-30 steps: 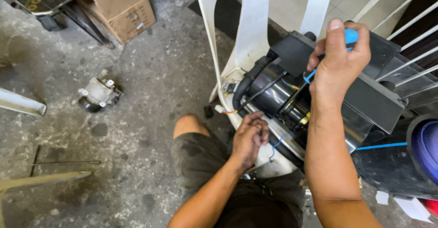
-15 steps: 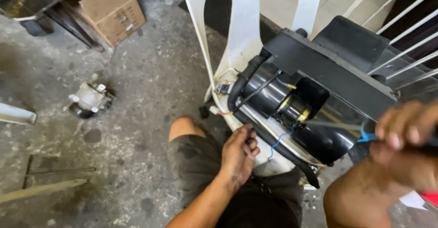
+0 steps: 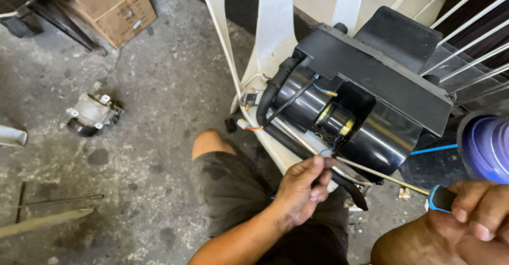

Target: The person assembles a black plastic housing onto a cylindrical motor unit, aligns the parts, and secures them with screws using a screwdriver. The person works on a white plastic chair in a workshop setting.

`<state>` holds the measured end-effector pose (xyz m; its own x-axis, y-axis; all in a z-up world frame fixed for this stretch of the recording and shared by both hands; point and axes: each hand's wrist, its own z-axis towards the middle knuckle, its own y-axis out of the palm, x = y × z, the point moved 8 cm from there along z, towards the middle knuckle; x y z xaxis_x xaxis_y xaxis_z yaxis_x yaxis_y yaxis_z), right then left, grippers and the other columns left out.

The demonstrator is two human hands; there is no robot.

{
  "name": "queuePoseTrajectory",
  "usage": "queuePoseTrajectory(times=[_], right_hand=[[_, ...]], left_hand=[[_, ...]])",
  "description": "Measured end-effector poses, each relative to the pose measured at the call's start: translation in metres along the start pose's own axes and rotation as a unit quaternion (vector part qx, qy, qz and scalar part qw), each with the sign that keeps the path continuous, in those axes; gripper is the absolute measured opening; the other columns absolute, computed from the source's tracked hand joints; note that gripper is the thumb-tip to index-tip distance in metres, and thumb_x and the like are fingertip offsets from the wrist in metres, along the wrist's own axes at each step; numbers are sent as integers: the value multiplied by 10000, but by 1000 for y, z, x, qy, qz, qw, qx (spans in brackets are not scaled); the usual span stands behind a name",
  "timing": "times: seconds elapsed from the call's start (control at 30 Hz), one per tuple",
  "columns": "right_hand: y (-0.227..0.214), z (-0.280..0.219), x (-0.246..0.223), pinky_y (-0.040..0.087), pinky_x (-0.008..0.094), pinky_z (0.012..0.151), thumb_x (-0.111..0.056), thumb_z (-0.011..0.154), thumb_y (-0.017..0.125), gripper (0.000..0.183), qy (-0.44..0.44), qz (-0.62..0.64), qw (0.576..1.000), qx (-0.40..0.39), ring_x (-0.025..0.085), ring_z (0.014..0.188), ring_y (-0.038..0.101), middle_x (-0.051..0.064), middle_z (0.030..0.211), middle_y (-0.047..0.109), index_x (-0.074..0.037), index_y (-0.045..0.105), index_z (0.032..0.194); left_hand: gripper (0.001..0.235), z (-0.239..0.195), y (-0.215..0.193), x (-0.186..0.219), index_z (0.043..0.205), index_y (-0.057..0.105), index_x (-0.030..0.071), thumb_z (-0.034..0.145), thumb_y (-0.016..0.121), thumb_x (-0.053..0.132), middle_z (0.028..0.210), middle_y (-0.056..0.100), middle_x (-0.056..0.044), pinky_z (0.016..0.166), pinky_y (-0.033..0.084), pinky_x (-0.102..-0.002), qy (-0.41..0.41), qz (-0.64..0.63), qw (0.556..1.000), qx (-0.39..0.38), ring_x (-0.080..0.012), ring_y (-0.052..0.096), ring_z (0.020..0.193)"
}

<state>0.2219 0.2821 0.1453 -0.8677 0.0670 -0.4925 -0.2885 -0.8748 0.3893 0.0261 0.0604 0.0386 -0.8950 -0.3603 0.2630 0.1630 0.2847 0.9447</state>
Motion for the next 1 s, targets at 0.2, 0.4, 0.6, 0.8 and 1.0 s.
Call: queuePoseTrajectory(times=[0.2, 0.4, 0.6, 0.8, 1.0], right_hand=[[2, -1, -8, 443, 216, 570, -289, 905, 694, 229, -45, 43, 996, 68, 9, 596, 530, -61, 653, 534, -191, 639, 706], [20, -2, -7, 448, 206, 572, -238, 938, 675, 256, -24, 80, 993, 86, 12, 601, 536, -52, 616, 551, -155, 615, 703], [22, 13, -4, 479, 217, 559, -200, 959, 643, 242, -17, 142, 985, 101, 35, 590, 556, -31, 617, 558, -125, 600, 733], [5, 10, -12, 489, 231, 575, -225, 969, 641, 220, -26, 100, 990, 92, 54, 604, 566, -19, 652, 568, -127, 607, 776], [-19, 10, -24, 499, 246, 591, -250, 980, 639, 203, -35, 58, 994, 85, 72, 618, 577, -6, 687, 578, -129, 614, 818]], left_hand=[[287, 3, 16, 4, 1172, 668, 28, 1073, 603, 289, 805, 583, 4, 538, 356, -204, 12, -9, 1000, -25, -39, 412, 549], [287, 6, 27, 0, 1172, 662, 25, 1090, 588, 291, 812, 598, -14, 529, 354, -197, -22, -43, 997, -53, -38, 424, 549], [289, 4, 34, -4, 1160, 645, 32, 1105, 577, 307, 854, 598, -32, 543, 361, -204, -47, -121, 987, -92, -55, 437, 579], [300, 13, 41, -7, 1199, 642, 30, 1117, 570, 309, 869, 610, -34, 555, 368, -210, -42, -117, 986, -109, -54, 441, 584], [299, 23, 52, -13, 1306, 630, 37, 1116, 588, 265, 943, 650, -51, 614, 381, -224, -34, -71, 985, -151, -57, 456, 637]])
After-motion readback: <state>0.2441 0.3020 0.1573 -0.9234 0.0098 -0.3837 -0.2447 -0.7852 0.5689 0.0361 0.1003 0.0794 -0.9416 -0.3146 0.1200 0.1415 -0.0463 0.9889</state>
